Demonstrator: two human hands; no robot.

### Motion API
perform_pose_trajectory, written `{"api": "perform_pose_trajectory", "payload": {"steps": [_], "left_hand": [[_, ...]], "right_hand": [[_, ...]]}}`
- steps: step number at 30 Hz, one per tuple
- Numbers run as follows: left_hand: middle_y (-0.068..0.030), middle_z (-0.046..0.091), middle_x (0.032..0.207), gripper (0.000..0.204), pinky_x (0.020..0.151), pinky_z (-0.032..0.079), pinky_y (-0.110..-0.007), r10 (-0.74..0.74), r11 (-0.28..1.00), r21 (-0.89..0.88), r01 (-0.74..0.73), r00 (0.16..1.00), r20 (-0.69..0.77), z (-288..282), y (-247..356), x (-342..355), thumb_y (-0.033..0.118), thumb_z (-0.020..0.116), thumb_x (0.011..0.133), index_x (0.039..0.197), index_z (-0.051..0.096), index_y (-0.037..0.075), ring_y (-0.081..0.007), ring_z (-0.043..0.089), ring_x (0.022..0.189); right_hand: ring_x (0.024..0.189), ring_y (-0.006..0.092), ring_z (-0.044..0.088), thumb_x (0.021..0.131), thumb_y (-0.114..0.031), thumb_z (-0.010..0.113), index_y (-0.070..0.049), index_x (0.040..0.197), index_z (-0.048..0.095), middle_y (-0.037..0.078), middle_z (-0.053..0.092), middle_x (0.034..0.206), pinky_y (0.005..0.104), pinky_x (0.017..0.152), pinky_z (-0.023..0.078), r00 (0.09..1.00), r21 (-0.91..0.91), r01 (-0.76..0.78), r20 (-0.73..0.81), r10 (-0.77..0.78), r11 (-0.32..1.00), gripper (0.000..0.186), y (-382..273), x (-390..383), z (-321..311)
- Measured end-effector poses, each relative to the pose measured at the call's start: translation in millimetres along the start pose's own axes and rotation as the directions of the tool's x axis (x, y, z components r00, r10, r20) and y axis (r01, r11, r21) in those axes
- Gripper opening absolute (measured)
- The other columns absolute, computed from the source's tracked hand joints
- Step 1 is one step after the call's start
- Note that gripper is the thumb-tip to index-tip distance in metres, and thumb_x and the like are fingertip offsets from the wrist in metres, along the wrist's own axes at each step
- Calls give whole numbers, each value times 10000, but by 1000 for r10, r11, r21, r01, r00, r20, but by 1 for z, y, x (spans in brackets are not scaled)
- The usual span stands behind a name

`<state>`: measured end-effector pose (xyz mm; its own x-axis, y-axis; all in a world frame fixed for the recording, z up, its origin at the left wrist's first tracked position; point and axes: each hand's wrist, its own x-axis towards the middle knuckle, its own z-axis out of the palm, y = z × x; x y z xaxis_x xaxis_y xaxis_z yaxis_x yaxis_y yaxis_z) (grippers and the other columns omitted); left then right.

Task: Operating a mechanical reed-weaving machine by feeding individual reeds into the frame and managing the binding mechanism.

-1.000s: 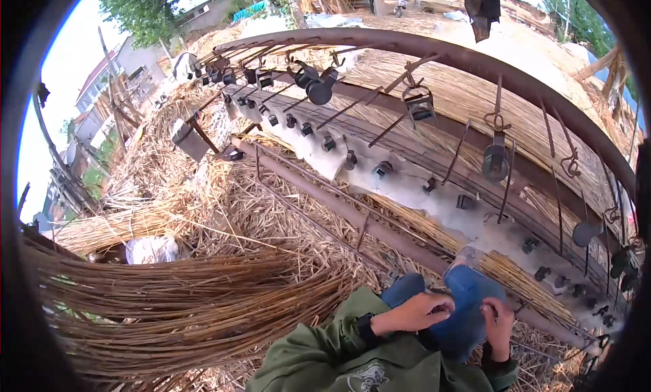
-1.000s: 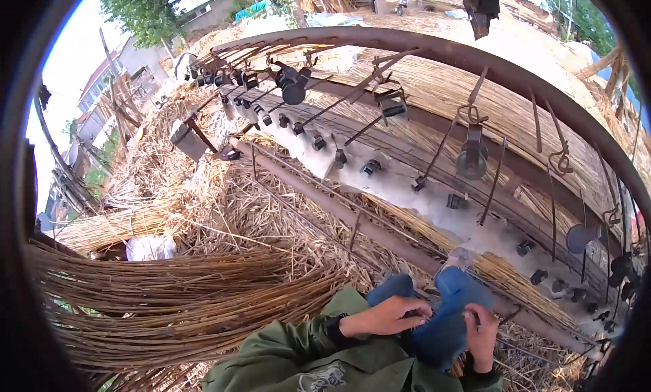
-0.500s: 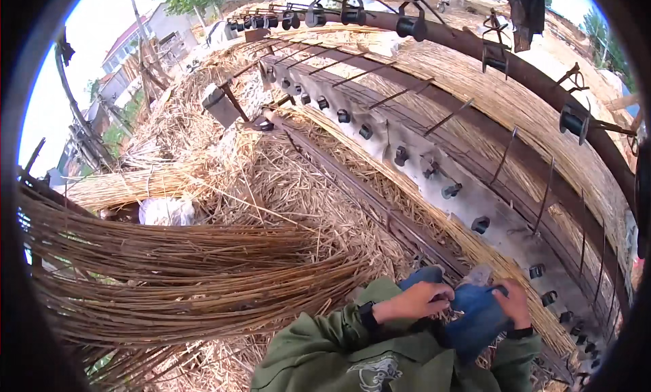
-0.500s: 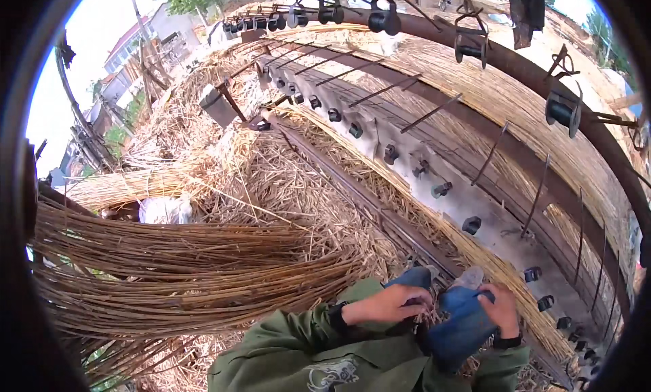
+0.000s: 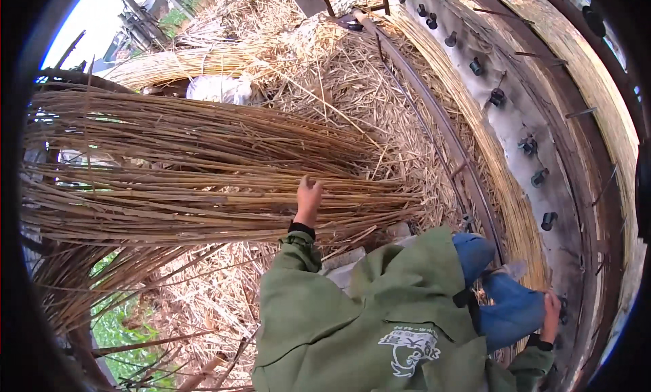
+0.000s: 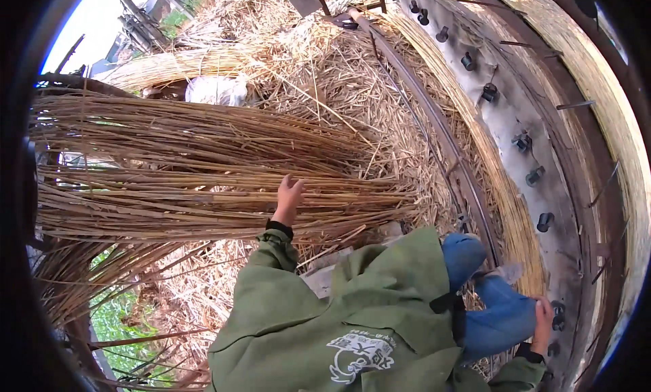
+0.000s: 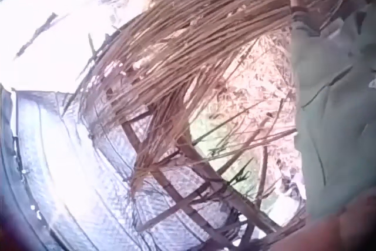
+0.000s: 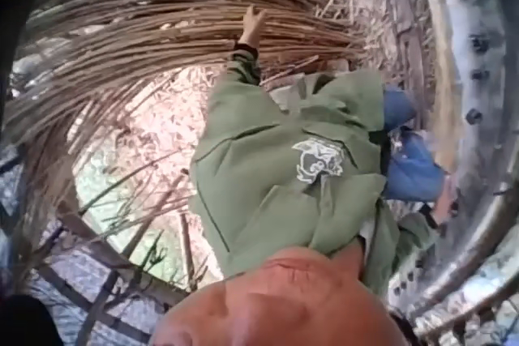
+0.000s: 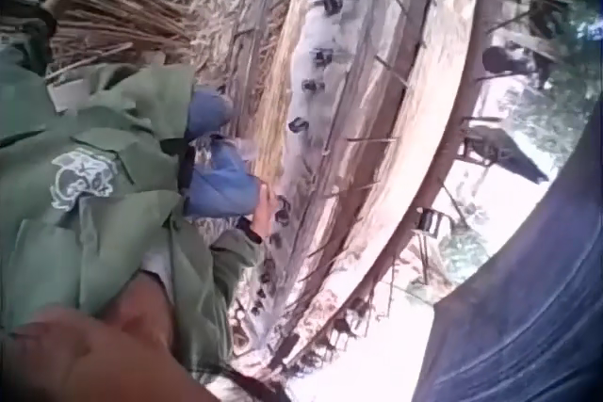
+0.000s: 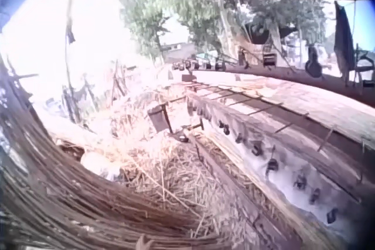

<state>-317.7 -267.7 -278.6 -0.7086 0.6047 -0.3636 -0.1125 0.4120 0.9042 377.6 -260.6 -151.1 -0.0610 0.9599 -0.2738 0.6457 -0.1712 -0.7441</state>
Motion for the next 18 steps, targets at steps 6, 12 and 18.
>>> {"api": "perform_pose_trajectory", "payload": {"steps": [6, 12, 18], "left_hand": [[-104, 427, 1176, 640, 694, 448, -327, -10, 990, -135, -40, 937, -349, -146, -39, 96, 72, 520, 807, 1352, 184, 98, -185, 507, 925], [-155, 523, 1120, 586, 790, 437, -383, -307, 946, -272, 174, 748, -589, -115, 60, 90, 145, 554, 797, 1311, 297, 29, -239, 529, 954], [-139, 408, 1241, 523, 807, 430, -440, -281, 939, -328, 99, 771, -571, -184, 42, 150, 161, 516, 803, 1251, 280, 27, -322, 495, 1002]], "right_hand": [[838, 148, 500, 863, -228, 464, -1, 887, 577, 57, 566, 845, 265, 786, 366, 998, -20, -61, -22, 60, 998, 254, 11, 11, -8], [834, 131, 490, 874, -203, 463, -11, 885, 566, 33, 545, 854, 252, 786, 363, 988, -44, -147, -65, 143, 988, 218, 1, -9, -12], [809, 114, 475, 897, -230, 448, -15, 884, 571, 13, 530, 827, 255, 770, 374, 983, 44, -165, -73, 168, 985, 247, 38, -16, -28]]}}
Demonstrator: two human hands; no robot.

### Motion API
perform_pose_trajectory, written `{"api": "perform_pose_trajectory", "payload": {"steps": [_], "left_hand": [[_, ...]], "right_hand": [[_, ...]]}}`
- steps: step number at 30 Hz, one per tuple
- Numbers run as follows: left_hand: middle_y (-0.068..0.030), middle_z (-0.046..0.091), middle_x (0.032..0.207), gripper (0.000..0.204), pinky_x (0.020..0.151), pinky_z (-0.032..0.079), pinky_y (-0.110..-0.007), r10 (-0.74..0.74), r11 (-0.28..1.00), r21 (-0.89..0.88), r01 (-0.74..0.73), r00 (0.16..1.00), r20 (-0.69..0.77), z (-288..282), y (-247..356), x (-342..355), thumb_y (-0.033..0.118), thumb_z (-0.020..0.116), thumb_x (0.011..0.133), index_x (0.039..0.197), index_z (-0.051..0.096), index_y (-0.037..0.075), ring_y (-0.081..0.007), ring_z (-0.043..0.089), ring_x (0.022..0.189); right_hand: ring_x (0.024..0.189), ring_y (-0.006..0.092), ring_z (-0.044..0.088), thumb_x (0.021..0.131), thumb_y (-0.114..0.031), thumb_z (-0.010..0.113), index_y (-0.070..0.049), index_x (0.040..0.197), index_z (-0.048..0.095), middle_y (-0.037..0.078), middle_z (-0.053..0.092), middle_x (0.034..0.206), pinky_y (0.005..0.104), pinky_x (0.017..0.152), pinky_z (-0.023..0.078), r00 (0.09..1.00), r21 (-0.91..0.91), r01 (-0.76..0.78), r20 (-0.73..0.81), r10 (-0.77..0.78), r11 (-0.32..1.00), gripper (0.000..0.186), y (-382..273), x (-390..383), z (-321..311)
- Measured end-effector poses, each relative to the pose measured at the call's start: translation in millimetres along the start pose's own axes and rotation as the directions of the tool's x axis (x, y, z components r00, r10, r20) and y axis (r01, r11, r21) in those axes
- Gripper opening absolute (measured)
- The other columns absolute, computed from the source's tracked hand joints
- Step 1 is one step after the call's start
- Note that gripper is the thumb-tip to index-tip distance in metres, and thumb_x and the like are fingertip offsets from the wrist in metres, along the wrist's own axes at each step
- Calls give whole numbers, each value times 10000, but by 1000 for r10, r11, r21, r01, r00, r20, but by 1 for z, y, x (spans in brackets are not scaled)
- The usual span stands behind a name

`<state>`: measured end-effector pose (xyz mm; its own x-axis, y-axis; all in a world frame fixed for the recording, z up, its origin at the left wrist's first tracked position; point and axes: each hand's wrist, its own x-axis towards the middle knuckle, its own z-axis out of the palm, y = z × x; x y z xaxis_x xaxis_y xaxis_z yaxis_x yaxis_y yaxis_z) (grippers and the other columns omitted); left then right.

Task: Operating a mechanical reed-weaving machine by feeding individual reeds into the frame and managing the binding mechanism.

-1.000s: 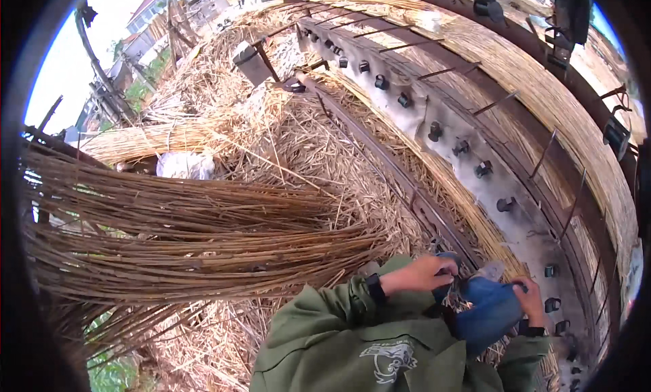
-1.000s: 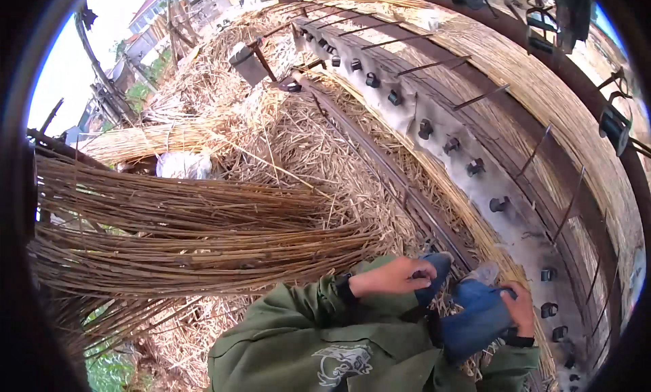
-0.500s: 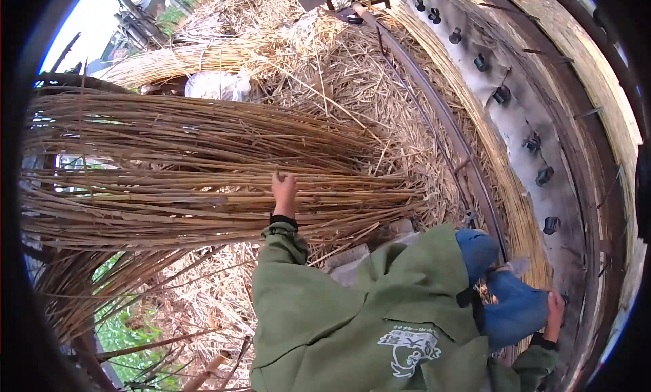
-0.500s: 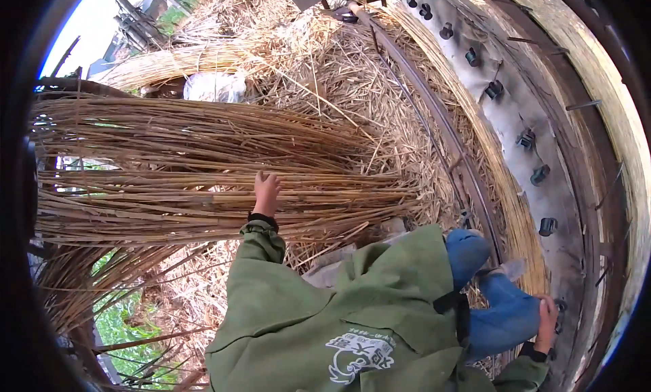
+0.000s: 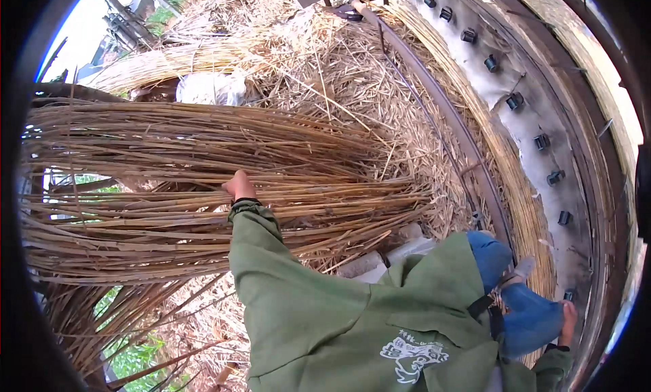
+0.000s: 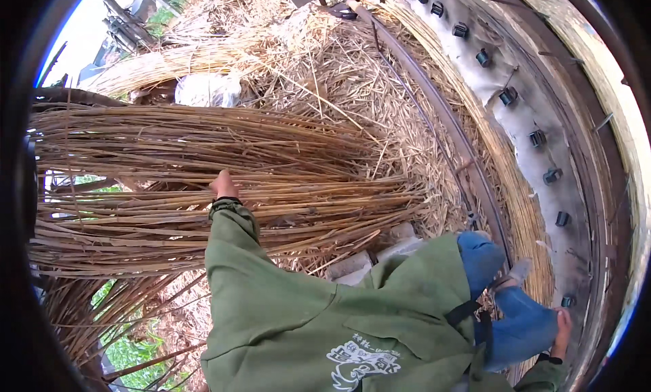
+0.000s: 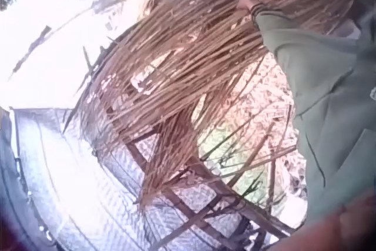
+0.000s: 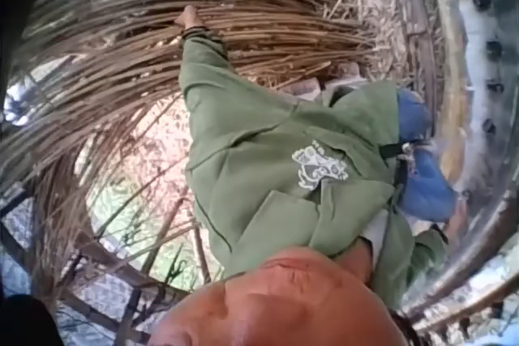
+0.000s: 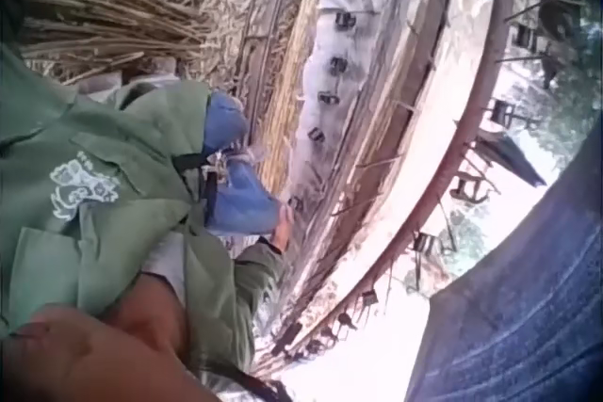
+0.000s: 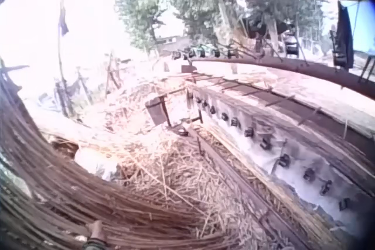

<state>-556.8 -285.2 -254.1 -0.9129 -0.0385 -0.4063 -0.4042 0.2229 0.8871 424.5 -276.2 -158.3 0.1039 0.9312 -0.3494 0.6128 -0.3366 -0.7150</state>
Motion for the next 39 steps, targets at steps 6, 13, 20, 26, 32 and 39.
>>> {"api": "perform_pose_trajectory", "payload": {"steps": [6, 13, 20, 26, 32, 39], "left_hand": [[-170, 480, 1144, 561, 811, 448, -355, 6, 922, -387, 25, 997, 78, -22, 13, 25, -23, 571, 764, 1273, 339, 2, -259, 523, 947], [-67, 540, 1107, 400, 853, 392, -280, 498, 679, 261, -686, 691, 523, -44, -7, 18, 18, 536, 804, 1201, 487, 30, -163, 499, 976], [-45, 537, 1107, 322, 873, 395, -363, 52, 988, -149, 47, 801, 596, -24, -3, -14, 276, 551, 876, 1099, 549, 43, -181, 480, 995], [-102, 533, 1142, 351, 897, 409, -389, 140, 979, -203, -16, 778, 612, -18, -21, -56, 244, 516, 894, 1166, 457, 29, -224, 503, 1048], [-99, 620, 885, 311, 723, 417, -318, 513, 856, -83, -511, 818, 259, -14, -35, -149, 243, 476, 909, 961, 595, -39, -187, 554, 783], [-129, 593, 704, 385, 606, 427, -320, 828, 541, -184, -820, 558, -55, -26, 126, -239, 251, 419, 923, 723, 553, -50, -184, 527, 655]], "right_hand": [[786, 86, 465, 894, -261, 474, -41, 900, 573, -12, 524, 847, 232, 734, 368, 998, 113, -57, 4, 56, 992, 242, -15, -17, -4], [773, 97, 471, 875, -263, 501, -31, 875, 567, -8, 525, 830, 237, 743, 368, 992, 170, -96, -67, 109, 981, 241, 6, -13, -10], [817, 95, 485, 885, -264, 497, -28, 896, 583, -6, 544, 852, 235, 762, 372, 978, 76, -139, -145, 149, 987, 251, -15, -14, 1], [840, 108, 494, 887, -247, 476, -18, 897, 581, 19, 562, 856, 240, 788, 371, 998, -79, -54, -27, 52, 995, 253, -23, -6, 8], [792, 119, 500, 865, -217, 502, -4, 883, 590, 34, 574, 806, 250, 767, 374, 999, -34, -10, -38, 9, 999, 231, -25, 15, 23], [799, 163, 535, 850, -191, 515, 8, 883, 589, 74, 597, 836, 261, 774, 396, 992, -77, 89, -78, -95, 993, 215, -9, 9, 26]]}}
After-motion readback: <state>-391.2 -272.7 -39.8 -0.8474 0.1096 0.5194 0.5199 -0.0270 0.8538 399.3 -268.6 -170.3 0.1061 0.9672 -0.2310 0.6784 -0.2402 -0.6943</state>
